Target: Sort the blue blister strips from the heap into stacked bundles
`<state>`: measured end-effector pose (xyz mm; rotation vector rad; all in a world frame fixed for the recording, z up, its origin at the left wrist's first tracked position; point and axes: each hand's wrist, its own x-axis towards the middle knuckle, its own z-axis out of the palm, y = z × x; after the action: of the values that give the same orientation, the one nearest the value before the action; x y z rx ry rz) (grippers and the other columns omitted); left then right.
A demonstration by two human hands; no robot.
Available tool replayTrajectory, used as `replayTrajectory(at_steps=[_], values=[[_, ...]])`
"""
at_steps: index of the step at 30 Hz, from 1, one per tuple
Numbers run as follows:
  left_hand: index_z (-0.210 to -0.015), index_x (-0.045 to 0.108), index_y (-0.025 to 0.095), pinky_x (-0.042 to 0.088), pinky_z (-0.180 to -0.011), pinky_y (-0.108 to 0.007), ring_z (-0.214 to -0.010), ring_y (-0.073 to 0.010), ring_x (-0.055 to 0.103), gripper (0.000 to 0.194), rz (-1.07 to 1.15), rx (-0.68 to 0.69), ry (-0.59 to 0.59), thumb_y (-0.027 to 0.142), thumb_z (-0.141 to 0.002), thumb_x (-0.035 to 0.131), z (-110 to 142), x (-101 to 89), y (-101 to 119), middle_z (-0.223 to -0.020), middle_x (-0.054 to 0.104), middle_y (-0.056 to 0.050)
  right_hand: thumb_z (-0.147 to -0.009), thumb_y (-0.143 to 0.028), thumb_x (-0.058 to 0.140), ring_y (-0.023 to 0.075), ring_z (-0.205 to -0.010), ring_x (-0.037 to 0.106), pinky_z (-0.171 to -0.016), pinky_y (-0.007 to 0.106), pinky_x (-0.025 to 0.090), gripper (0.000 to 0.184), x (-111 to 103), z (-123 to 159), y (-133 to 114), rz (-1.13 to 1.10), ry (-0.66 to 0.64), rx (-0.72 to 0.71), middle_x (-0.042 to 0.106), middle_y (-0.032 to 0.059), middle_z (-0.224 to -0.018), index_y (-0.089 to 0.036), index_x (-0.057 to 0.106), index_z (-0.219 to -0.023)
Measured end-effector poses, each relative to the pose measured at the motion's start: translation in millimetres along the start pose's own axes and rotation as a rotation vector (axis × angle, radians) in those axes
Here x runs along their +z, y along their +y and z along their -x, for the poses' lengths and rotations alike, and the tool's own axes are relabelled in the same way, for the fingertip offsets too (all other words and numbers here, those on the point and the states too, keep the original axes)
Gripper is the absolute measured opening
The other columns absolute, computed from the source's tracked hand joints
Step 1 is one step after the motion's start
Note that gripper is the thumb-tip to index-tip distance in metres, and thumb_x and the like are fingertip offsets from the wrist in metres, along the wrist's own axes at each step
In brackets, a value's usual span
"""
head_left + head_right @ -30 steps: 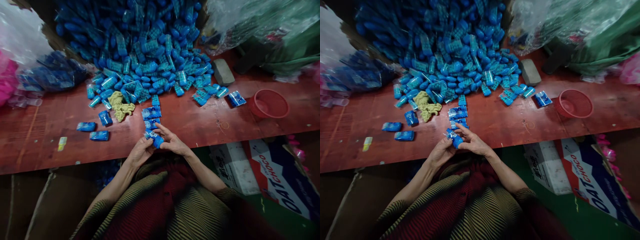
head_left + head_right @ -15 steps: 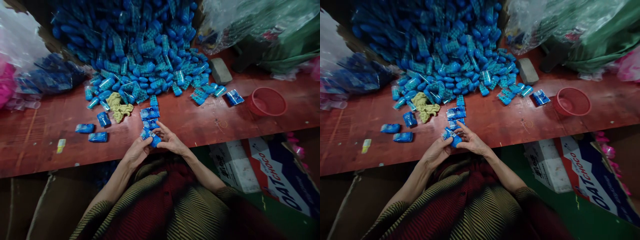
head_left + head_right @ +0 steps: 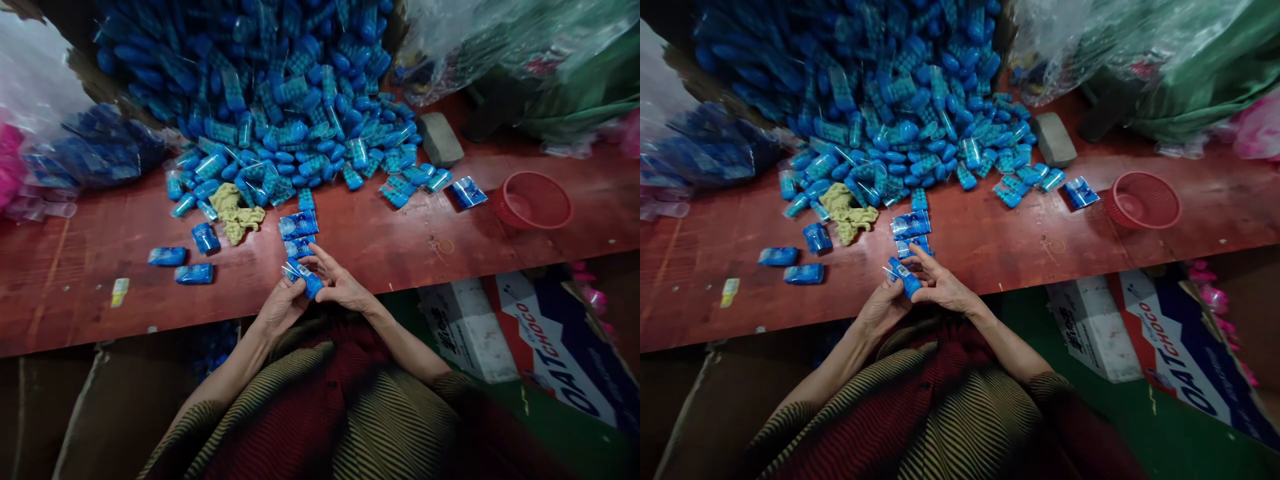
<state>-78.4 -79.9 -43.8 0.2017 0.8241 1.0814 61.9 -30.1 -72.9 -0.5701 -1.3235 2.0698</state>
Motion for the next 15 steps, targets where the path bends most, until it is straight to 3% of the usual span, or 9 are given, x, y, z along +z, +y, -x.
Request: replayTrajectory(at_steps=[3, 8, 15], values=[[-0.088, 0.065, 0.012, 0.052, -0.083, -0.029, -0.080, -0.0173, 0.067, 0.031, 0.005, 0.035, 0.017, 0.032, -0.067, 0.077, 3, 2.7, -3, -0.083, 0.071, -0.005, -0.066, -0.048, 0.076, 0.0206, -0.117, 0.048, -0.095, 0.035, 0.043, 0.096, 0, 1, 1, -0.030, 0.015, -0.030, 0.046, 0.0049, -0.131, -0.035, 0.022, -0.145], [-0.098, 0.065, 0.013, 0.051, -0.086, -0.029, -0.083, -0.0172, 0.067, 0.034, -0.020, 0.002, -0.030, 0.025, -0.068, 0.076, 8, 3.9, 5, -0.088, 0.072, -0.005, -0.069, -0.040, 0.076, 0.0185, -0.116, 0.049, -0.097, 0.033, 0.042, 0.088, -4, 4, -10, -0.067, -0.023, 0.050, 0.050, 0.0033, -0.126, -0.033, 0.029, -0.143], [-0.086, 0.067, 0.015, 0.052, -0.079, -0.026, -0.075, -0.0140, 0.067, 0.029, 0.019, 0.046, 0.030, 0.028, -0.064, 0.079, 7, 5.6, -3, -0.082, 0.072, -0.002, -0.065, -0.045, 0.078, 0.0216, -0.120, 0.047, -0.095, 0.036, 0.044, 0.091, -1, 4, -11, -0.069, -0.049, 0.081, 0.047, 0.0035, -0.132, -0.036, 0.030, -0.142]])
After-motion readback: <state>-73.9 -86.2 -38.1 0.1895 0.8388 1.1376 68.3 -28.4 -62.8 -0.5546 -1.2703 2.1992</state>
